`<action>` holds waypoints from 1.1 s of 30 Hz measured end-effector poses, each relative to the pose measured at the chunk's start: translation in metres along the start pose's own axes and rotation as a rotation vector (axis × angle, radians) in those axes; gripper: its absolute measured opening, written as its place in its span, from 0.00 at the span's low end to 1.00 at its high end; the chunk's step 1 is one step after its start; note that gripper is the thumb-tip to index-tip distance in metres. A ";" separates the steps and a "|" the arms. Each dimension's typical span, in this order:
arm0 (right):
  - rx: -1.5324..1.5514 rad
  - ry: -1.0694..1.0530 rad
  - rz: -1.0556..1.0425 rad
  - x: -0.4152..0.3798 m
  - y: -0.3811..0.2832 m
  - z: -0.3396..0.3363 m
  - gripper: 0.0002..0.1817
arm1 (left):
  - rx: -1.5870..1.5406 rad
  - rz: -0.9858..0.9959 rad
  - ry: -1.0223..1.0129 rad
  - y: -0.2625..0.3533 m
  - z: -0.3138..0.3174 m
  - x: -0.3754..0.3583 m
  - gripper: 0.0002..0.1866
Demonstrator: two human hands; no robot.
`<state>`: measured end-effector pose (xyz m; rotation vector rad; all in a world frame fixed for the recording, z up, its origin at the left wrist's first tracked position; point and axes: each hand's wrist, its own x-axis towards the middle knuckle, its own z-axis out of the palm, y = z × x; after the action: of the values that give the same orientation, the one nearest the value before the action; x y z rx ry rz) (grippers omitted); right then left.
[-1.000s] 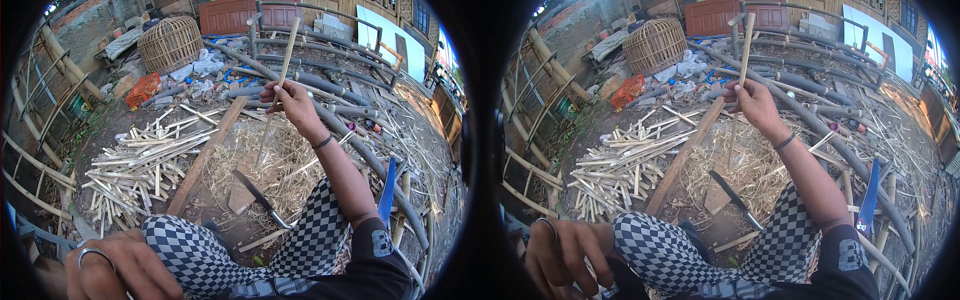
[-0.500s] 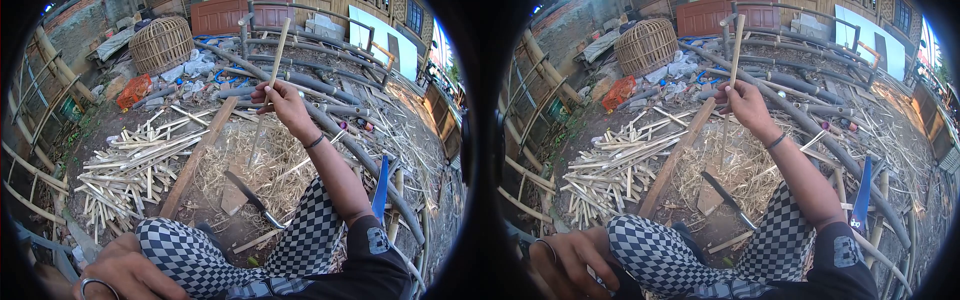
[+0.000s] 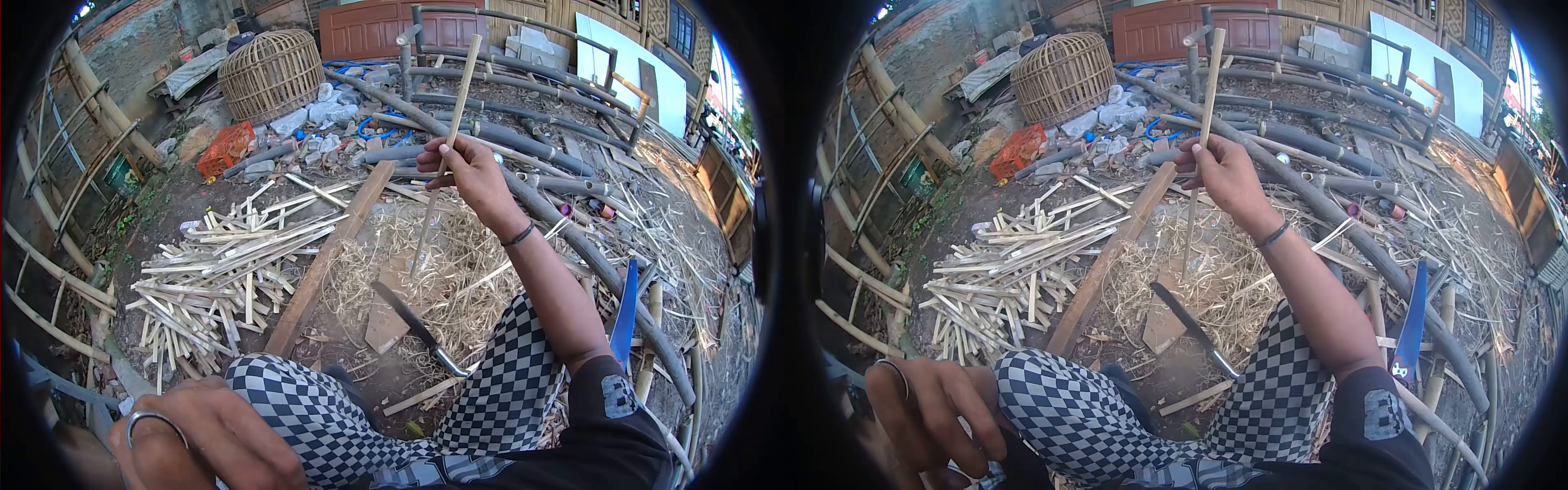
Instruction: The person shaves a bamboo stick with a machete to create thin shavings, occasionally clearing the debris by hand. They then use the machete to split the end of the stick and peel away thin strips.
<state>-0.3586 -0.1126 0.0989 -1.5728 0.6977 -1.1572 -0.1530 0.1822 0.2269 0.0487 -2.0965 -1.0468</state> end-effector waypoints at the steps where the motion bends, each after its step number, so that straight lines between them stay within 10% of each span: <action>1: -0.010 0.000 -0.003 0.000 0.000 0.000 0.15 | -0.010 0.005 0.030 0.000 0.002 0.001 0.30; 9: -0.005 -0.014 -0.025 -0.001 0.002 -0.001 0.16 | 0.201 -0.050 0.312 0.022 0.028 -0.002 0.20; 17: -0.024 -0.032 -0.013 -0.001 0.003 0.001 0.17 | 1.441 -0.541 0.381 0.044 0.049 -0.016 0.14; 33: -0.040 -0.050 -0.006 0.002 0.007 0.003 0.17 | 1.652 -0.300 0.284 -0.002 0.047 -0.006 0.12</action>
<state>-0.3540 -0.1150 0.0926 -1.6325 0.6871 -1.1107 -0.1806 0.2140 0.2052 1.2189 -2.1128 0.7500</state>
